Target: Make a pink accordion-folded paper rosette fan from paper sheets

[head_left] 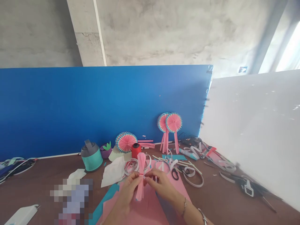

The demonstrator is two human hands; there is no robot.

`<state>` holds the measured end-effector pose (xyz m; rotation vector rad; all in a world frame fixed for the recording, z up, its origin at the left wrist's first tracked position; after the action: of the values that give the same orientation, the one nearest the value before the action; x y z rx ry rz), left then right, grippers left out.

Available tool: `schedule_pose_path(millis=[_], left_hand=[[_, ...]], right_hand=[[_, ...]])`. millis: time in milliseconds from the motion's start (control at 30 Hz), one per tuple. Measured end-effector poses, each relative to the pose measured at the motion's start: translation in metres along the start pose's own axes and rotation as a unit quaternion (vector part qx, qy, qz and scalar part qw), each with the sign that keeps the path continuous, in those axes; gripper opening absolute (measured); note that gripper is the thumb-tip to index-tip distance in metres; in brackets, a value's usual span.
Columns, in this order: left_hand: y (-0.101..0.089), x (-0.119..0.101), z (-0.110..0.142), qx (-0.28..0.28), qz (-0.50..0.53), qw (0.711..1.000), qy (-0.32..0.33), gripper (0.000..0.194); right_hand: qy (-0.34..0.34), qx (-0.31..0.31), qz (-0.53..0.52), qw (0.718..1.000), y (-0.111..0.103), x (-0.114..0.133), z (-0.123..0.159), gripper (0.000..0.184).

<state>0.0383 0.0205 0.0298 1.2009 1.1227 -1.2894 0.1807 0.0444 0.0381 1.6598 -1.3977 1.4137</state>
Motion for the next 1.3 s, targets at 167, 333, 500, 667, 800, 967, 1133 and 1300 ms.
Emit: schedule_pose_path(millis=[167, 333, 500, 667, 800, 967, 1133, 1300], left_hand=[[0.008, 0.025, -0.011, -0.013, 0.062, 0.998, 0.002, 0.038], [0.003, 0.035, -0.020, -0.064, 0.033, 0.997, 0.022, 0.044], [0.010, 0.032, -0.017, -0.023, 0.040, 0.998, 0.043, 0.048], [0.015, 0.031, -0.014, 0.000, 0.008, 0.999, 0.051, 0.042], [0.015, 0.029, -0.011, -0.024, 0.021, 0.998, 0.050, 0.042], [0.018, 0.026, -0.008, -0.030, 0.032, 0.998, 0.050, 0.045], [0.013, 0.032, -0.012, -0.074, 0.020, 0.996, 0.049, 0.051], [0.011, 0.036, -0.016, -0.082, 0.014, 0.995, 0.056, 0.051]], right_hand=[[0.050, -0.009, -0.151, 0.987, 0.009, -0.012, -0.001, 0.027], [0.116, -0.027, -0.284, 0.951, 0.012, -0.020, 0.000, 0.025], [0.161, -0.037, -0.319, 0.933, 0.009, -0.021, -0.002, 0.018], [0.166, -0.044, -0.330, 0.928, 0.006, -0.023, -0.005, 0.015], [0.167, -0.072, -0.361, 0.915, 0.006, -0.024, -0.006, 0.015], [0.172, -0.074, -0.394, 0.900, 0.005, -0.025, -0.005, 0.019], [0.172, -0.017, -0.355, 0.919, -0.003, -0.020, -0.004, 0.023], [0.170, -0.016, -0.295, 0.940, -0.002, -0.018, -0.003, 0.030]])
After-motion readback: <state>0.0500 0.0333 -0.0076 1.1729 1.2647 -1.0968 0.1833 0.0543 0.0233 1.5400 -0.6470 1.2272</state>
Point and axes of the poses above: each hand's wrist, its own z-axis away from the middle knuckle, its own y-axis out of the palm, x = y × z, the point moved 3 cm from there along -z, towards the middle knuckle, and after that the axes turned 15 degrees about -z, right-handed, at the moved point
